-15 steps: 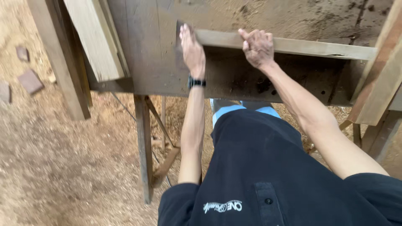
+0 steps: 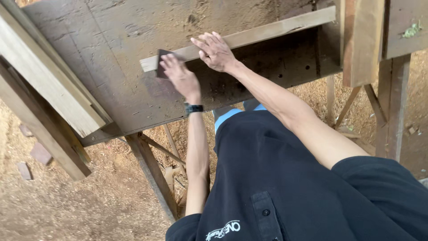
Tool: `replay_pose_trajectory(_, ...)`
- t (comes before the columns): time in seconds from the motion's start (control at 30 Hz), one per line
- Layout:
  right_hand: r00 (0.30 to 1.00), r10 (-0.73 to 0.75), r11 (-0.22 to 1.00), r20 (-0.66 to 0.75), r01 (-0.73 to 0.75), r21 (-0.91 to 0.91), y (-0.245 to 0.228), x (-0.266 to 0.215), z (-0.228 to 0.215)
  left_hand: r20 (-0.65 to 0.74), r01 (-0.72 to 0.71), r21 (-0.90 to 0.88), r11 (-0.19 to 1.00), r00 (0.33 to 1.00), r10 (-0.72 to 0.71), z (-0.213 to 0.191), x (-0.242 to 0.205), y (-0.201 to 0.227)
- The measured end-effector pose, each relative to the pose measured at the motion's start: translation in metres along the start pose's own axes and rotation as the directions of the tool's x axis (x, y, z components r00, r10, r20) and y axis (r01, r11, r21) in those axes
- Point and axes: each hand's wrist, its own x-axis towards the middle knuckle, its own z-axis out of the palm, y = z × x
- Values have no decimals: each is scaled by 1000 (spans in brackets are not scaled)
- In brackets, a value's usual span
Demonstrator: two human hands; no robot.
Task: The person sands the surface and edges of a wooden plank using a piece of sandpaper while it is positioned on a workbench.
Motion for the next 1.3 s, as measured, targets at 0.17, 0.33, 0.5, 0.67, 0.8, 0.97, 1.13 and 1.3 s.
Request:
replay_pose_trajectory(0.17,963,250,917,-106,-200,345,-3,-56,-50,36,-283,-286,916,951,306,21,-59,88)
replay_pose_trajectory(0.33,858,463,847,-221,-356,395,14,-137,-110,150,-514,-140,846,834,531,41,-82,170)
replay_pose_trajectory(0.5,756,602,788,-257,-509,346,69,-210,-139,297,-522,-378,764,714,634,55,-82,248)
replay_pose_trajectory(0.67,503,862,110,60,-303,947,99,-244,-160,477,28,-785,619,665,575,36,-125,316)
replay_pose_trajectory(0.8,605,796,241,-15,-294,925,98,-255,-184,718,618,-691,374,532,448,50,-148,327)
replay_pose_trajectory(0.97,456,845,-294,278,-37,955,122,-265,-184,722,787,-606,111,487,492,71,-128,302)
replay_pose_trajectory(1.13,500,735,-451,459,-145,881,135,-264,-169,697,536,-714,452,475,537,41,-104,285)
replay_pose_trajectory(1.3,402,915,163,36,-449,878,155,-271,-152,362,-314,-648,694,675,643,-23,-49,228)
